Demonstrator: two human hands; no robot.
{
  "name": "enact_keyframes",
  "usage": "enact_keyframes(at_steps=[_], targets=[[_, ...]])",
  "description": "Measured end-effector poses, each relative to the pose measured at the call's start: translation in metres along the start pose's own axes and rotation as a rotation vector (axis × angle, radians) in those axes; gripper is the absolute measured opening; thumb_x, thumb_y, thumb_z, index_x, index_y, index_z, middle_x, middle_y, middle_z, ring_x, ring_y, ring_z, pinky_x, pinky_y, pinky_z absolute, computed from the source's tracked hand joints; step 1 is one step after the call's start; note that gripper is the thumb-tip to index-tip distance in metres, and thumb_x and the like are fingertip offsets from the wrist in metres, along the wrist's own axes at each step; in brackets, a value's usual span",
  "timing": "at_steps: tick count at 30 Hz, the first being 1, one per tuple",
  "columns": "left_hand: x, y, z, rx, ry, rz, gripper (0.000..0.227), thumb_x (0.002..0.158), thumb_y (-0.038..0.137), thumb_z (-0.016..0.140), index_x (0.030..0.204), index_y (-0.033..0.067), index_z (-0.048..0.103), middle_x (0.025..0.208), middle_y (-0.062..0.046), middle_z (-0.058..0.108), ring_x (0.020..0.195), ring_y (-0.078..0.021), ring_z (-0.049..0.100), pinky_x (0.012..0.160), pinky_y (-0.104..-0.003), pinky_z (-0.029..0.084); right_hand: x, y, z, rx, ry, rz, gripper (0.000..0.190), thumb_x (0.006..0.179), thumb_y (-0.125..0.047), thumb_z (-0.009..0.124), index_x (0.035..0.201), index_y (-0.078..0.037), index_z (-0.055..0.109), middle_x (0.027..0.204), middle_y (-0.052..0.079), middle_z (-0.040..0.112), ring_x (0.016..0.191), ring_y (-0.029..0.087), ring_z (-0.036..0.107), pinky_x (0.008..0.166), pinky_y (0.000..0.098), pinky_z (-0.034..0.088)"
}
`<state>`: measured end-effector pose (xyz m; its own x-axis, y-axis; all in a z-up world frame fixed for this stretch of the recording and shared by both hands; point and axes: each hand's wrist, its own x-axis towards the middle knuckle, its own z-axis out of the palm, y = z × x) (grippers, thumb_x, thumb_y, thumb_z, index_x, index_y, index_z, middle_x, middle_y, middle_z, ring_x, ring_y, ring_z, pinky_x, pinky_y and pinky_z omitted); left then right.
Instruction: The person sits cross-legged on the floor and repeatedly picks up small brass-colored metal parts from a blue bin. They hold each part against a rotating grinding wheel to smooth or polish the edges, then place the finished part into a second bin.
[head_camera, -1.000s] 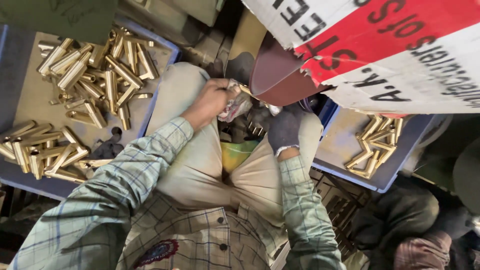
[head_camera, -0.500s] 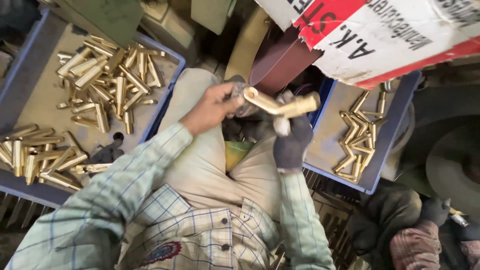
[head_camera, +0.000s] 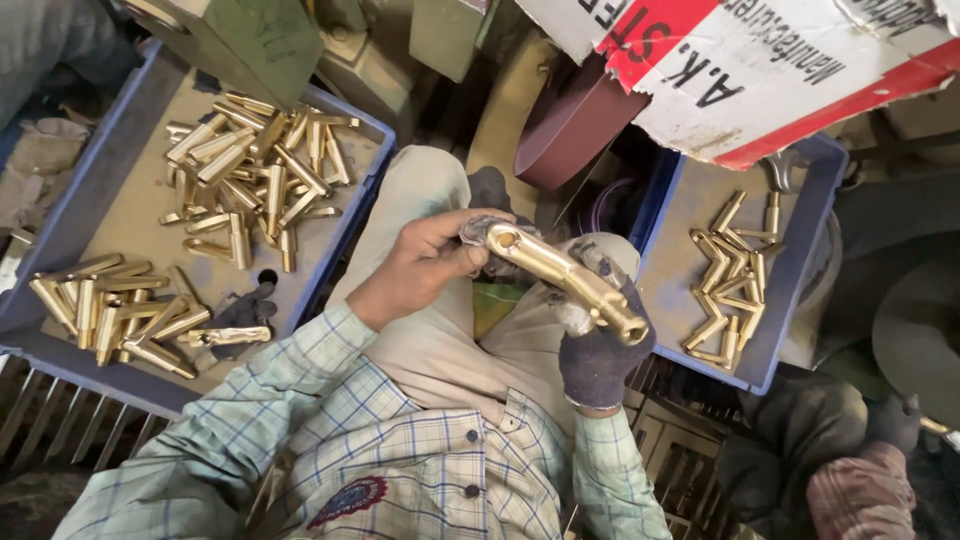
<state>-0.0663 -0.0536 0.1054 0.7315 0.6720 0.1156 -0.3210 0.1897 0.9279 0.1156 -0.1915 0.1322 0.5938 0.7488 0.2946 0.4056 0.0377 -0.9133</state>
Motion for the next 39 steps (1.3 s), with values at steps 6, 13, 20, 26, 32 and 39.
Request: enact_keyframes(at_steps=[6, 13, 20, 26, 32, 39], targets=[[0.004, -0.012, -0.003, 0.08, 0.02, 0.019, 0.042, 0.105, 0.016, 0.064, 0.143, -0.0014, 0.058, 0.133, -0.008, 0.068, 0.124, -0.0143, 0.062, 0.11, -0.031, 0.051, 0.002, 0.003, -0.01, -0.444, -0.118, -0.141, 0.041, 0.101, -0.032, 0.07, 0.123, 0.003, 0.07, 0.106, 0.014, 0.076, 0.098, 0.026, 0.077, 0.09, 0.0355, 0.058], [0.017, -0.024, 0.0, 0.073, 0.024, -0.002, 0.042, 0.106, 0.014, 0.063, 0.145, 0.001, 0.057, 0.134, -0.007, 0.068, 0.123, -0.0131, 0.062, 0.109, -0.029, 0.05, 0.002, -0.012, -0.009, -0.193, -0.051, -0.048, 0.043, 0.103, -0.029, 0.069, 0.132, 0.002, 0.062, 0.119, 0.015, 0.073, 0.109, 0.026, 0.073, 0.098, 0.0372, 0.06], [0.043, -0.057, -0.008, 0.005, -0.193, -0.23, 0.043, 0.107, 0.016, 0.055, 0.149, 0.0061, 0.052, 0.125, -0.002, 0.066, 0.11, -0.0085, 0.06, 0.095, -0.026, 0.052, 0.0, 0.007, 0.002, 0.457, -0.065, 0.527, 0.032, 0.097, -0.024, 0.063, 0.119, -0.001, 0.062, 0.115, 0.009, 0.072, 0.107, 0.024, 0.073, 0.092, 0.0414, 0.061], [0.079, -0.116, -0.031, 0.038, -0.246, -0.425, 0.031, 0.108, 0.019, 0.054, 0.134, 0.0038, 0.064, 0.106, 0.001, 0.07, 0.088, -0.0057, 0.06, 0.076, -0.025, 0.054, -0.011, 0.052, 0.022, 0.1, -0.294, 0.49, 0.033, 0.098, -0.02, 0.065, 0.125, -0.001, 0.065, 0.119, 0.013, 0.075, 0.112, 0.025, 0.074, 0.096, 0.0389, 0.061], [0.087, -0.148, -0.037, -0.006, -0.094, -0.45, 0.031, 0.108, 0.021, 0.053, 0.127, 0.0005, 0.066, 0.108, 0.0, 0.074, 0.094, -0.0051, 0.066, 0.082, -0.023, 0.056, -0.003, 0.095, 0.038, 0.989, -0.045, 0.897, 0.035, 0.101, -0.01, 0.057, 0.129, 0.012, 0.057, 0.127, 0.02, 0.067, 0.115, 0.028, 0.069, 0.1, 0.0374, 0.059], [0.085, -0.149, -0.037, -0.041, 0.004, -0.609, 0.031, 0.105, 0.022, 0.055, 0.123, 0.0022, 0.071, 0.092, -0.003, 0.073, 0.071, -0.0061, 0.06, 0.058, -0.023, 0.049, -0.008, 0.093, 0.04, -0.081, -0.357, 0.378, 0.024, 0.093, 0.003, 0.072, 0.117, 0.007, 0.069, 0.112, 0.013, 0.078, 0.101, 0.019, 0.076, 0.087, 0.0296, 0.06]])
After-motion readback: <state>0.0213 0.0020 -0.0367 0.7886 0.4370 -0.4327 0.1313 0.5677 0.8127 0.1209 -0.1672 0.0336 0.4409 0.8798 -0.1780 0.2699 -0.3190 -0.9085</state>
